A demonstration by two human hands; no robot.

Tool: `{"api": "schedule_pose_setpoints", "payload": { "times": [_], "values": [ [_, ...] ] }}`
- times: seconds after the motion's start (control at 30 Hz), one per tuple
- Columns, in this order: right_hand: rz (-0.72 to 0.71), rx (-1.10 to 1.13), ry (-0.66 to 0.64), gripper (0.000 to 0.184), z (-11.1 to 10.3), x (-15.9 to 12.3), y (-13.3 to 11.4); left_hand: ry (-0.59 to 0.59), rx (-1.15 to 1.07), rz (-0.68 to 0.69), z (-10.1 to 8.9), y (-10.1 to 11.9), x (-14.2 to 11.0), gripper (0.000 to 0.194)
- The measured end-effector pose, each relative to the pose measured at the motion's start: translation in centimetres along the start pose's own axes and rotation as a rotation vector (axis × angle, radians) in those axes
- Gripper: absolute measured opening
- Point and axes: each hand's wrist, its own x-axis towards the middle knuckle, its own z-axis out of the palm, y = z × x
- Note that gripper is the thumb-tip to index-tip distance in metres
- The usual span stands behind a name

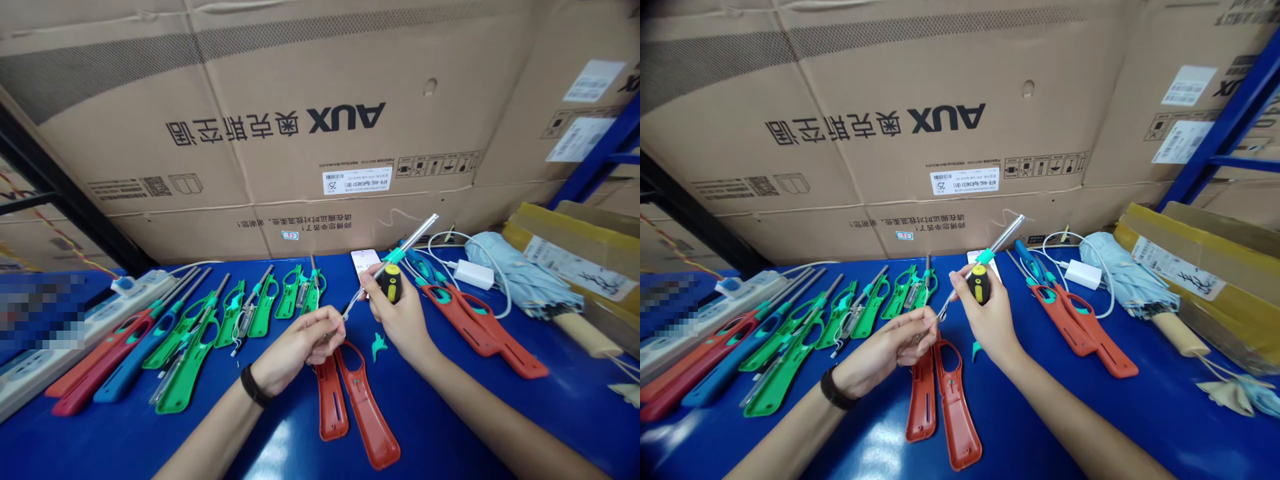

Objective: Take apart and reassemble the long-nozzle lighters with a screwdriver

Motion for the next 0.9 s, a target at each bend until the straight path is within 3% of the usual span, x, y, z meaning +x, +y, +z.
{"api": "schedule_pose_setpoints", "payload": {
  "times": [0.2, 0.4, 0.57, 0.7, 0.77, 0.9],
  "values": [
    [0.009, 0.0, 0.022, 0.023, -0.2, 0.2, 0.0, -0.03, 0.028, -0.061, -0.1, 0.2, -0.2, 0.033],
    [0.087, 0.071, -0.022, 0.026, -1.2, 0.9, -2.3, -0.028, -0.066, -0.155, -0.3, 1.3, -1.2, 0.051],
    [0.274, -0.235, -0.477, 0.024, -2.8, 1.0, -3.8, 0.046, -0.097, -0.182, -0.6, 1.6, -1.6, 0.057],
    [0.35, -0.404, -0.808, 0.014, -2.9, 0.4, -3.1, 0.029, -0.087, -0.169, -0.9, 1.5, -1.5, 0.06],
    [0.407, -0.498, -0.892, 0.013, -2.5, 0.0, -2.4, 0.028, -0.048, -0.135, -1.2, 1.8, -1.5, 0.06],
    [0.449, -0.658, -0.845, 0.014, -1.5, -0.6, -1.2, 0.085, 0.234, -0.068, -1.8, 2.8, -2.6, 0.052]
  ]
}}
